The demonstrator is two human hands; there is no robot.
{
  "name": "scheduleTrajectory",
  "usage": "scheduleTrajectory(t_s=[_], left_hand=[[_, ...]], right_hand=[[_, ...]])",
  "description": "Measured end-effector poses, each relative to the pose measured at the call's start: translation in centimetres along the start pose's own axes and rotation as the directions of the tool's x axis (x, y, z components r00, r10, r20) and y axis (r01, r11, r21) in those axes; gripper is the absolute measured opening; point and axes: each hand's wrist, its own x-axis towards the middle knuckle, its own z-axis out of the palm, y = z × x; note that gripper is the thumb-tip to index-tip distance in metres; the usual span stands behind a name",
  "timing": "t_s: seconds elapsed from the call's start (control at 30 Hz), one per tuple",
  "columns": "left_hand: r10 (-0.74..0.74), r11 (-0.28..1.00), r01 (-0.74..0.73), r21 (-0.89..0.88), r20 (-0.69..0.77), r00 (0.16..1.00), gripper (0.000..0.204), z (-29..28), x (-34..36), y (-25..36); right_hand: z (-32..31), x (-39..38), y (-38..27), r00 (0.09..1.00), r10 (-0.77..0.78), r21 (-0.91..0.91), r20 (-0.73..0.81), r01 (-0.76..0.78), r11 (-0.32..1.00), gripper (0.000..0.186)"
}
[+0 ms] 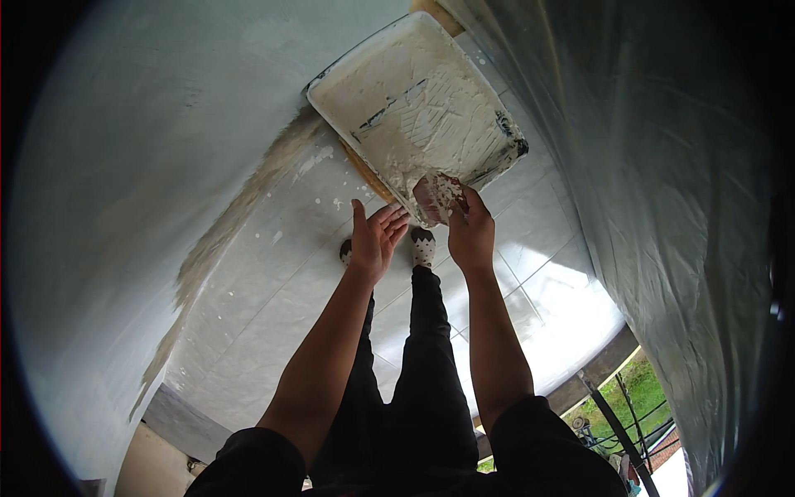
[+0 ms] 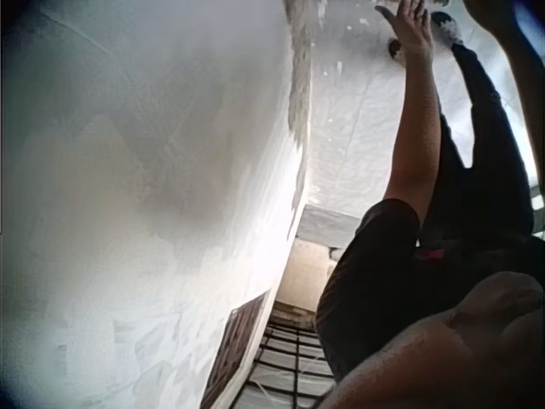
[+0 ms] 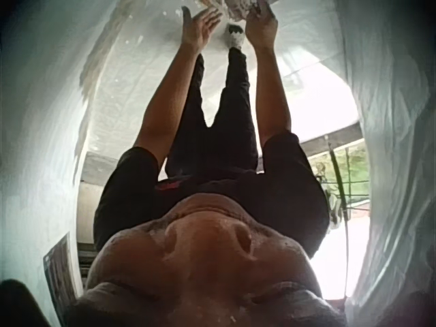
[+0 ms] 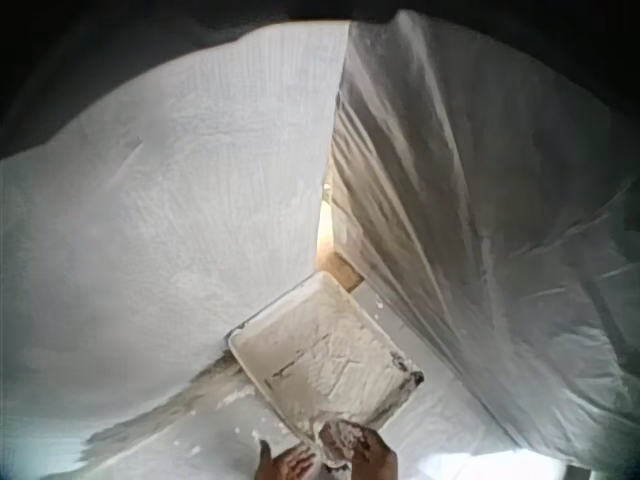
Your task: The person applies wall putty to damaged spots on an exterior wall using a small putty knife, smoothing the filler over the surface.
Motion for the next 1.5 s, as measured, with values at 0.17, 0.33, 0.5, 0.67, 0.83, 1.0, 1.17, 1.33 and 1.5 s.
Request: scheduleTrajectory(t_s=[0.17,0.33,0.5,0.67,0.83,1.0,1.17,1.33,1.5], left_hand=[[0.050,0.995,-0.059,-0.085,-0.104,0.993,0.102,0.0,0.4,-0.9],[0.097,0.964,-0.139,-0.225,-0.185,0.978,0.093,1.2,-0.2,-2.3],[0.151,0.937,-0.205,-0.283,-0.201,0.968,0.088,1.2,-0.4,-3.5],[0.146,0.945,-0.201,-0.258,-0.217,0.965,0.085,2.0,-0.1,-3.8],[0.157,0.954,-0.212,-0.214,-0.246,0.956,0.085,1.9,-0.1,-3.7],[0.133,0.970,-0.181,-0.160,-0.271,0.953,0.089,2.1,-0.2,-3.8],[0.143,0.989,-0.129,0.072,-0.240,0.960,0.101,1.9,-0.4,-3.9],[0.209,0.965,-0.165,0.206,-0.216,0.954,0.101,2.0,-1.6,-3.0],[0.359,0.926,-0.321,0.197,-0.204,0.911,0.095,4.2,-6.8,-0.4]], right_hand=[[1.2,0.8,0.4,0.995,-0.026,-0.039,0.097,0.030,0.999,0.031],[0.6,2.3,1.6,0.981,-0.080,0.002,0.179,0.081,0.997,0.031],[0.8,3.0,0.6,0.963,-0.126,-0.035,0.236,0.138,0.990,0.031],[1.7,5.5,-0.6,0.949,-0.143,-0.075,0.280,0.170,0.983,0.029],[2.8,6.5,-1.6,0.959,-0.112,-0.145,0.262,0.154,0.977,0.026],[3.3,7.2,-2.0,0.960,-0.097,-0.133,0.261,0.136,0.982,0.026],[2.6,9.5,-1.1,0.934,-0.035,-0.151,0.356,0.095,0.984,0.025],[0.5,9.4,-2.1,0.776,0.165,0.444,0.608,-0.505,0.740,0.029],[-3.8,5.7,-7.7,0.732,0.124,0.571,0.670,-0.614,0.546,0.036]])
